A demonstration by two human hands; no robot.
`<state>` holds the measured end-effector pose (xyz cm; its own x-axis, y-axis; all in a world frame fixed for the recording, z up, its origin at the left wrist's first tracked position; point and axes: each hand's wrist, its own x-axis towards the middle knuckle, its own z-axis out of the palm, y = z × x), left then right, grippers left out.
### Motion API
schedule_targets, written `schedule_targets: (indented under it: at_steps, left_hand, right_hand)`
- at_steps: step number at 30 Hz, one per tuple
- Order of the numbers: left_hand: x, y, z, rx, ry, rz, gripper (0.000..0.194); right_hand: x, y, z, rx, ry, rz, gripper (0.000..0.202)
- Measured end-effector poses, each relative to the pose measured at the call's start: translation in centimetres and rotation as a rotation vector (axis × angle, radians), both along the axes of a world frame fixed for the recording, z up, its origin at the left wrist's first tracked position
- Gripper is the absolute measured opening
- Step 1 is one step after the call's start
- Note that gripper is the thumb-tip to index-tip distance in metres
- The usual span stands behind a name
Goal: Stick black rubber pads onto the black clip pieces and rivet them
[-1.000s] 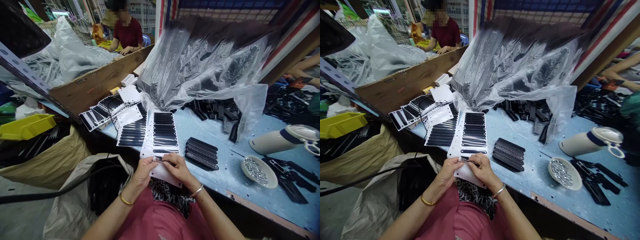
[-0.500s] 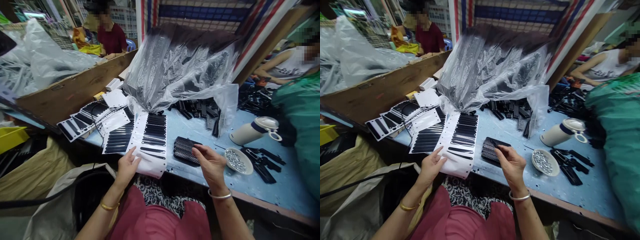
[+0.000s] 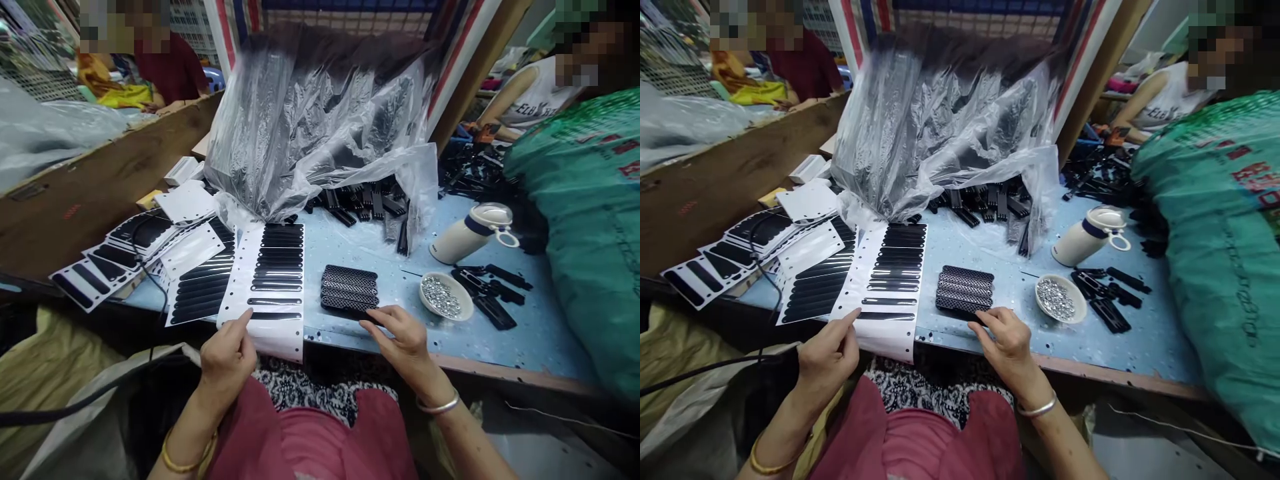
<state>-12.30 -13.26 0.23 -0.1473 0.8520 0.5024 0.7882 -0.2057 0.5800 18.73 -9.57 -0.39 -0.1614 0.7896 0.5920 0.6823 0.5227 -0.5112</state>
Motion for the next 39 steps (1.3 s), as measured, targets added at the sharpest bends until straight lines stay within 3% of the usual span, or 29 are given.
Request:
schedule_targets:
  at_steps: [3,7,10,14,22,25,28,31,34,39]
  left_hand:
    - [3.9,0.6,1.3,-0.137,-0.311,-0.122,0.023]
    - [8.7,2.2,1.7,-0.593,-0.787,-0.360,0.018]
    - [10.1,3.4,1.6,-0.809,-1.029,-0.453,0.025]
    - [10.1,4.4,1.2,-0.854,-1.159,-0.447,0.028]
    - [10.4,5.2,0.8,-0.912,-1.109,-0.445,0.027]
    - [9.6,5.7,0.4,-0.807,-1.020,-0.345,0.021]
    - [8.8,6.3,-0.1,-0.594,-0.883,-0.227,0.018]
    - [8.8,7.1,-0.7,-0.455,-0.668,-0.213,0.014]
    - [9.4,7.6,-1.3,-0.430,-0.559,-0.241,0.018]
    - [9.7,7.3,-2.0,-0.465,-0.550,-0.231,0.016]
  right_hand:
    - [-1.1,-0.2,0.4,-0.014,0.033,0.059,0.014]
    - [-2.4,-0.9,1.1,-0.027,0.034,0.143,0.013]
    - [-2.1,-1.6,1.5,-0.076,0.044,0.175,0.015]
    - [-0.5,-2.1,1.5,-0.137,0.131,0.172,0.019]
    - [0.0,-1.3,1.1,-0.095,0.071,0.146,0.018]
    - [0.8,-1.1,1.5,-0.105,0.053,0.079,0.016]
    - [2.4,-0.7,1.8,-0.141,0.052,0.010,0.011]
    - [3.7,0.2,1.5,-0.211,0.064,-0.024,0.009]
    - [3.8,1.2,0.6,-0.218,0.064,0.000,0.011]
    - [3.4,1.4,-0.2,-0.255,0.014,0.108,0.011]
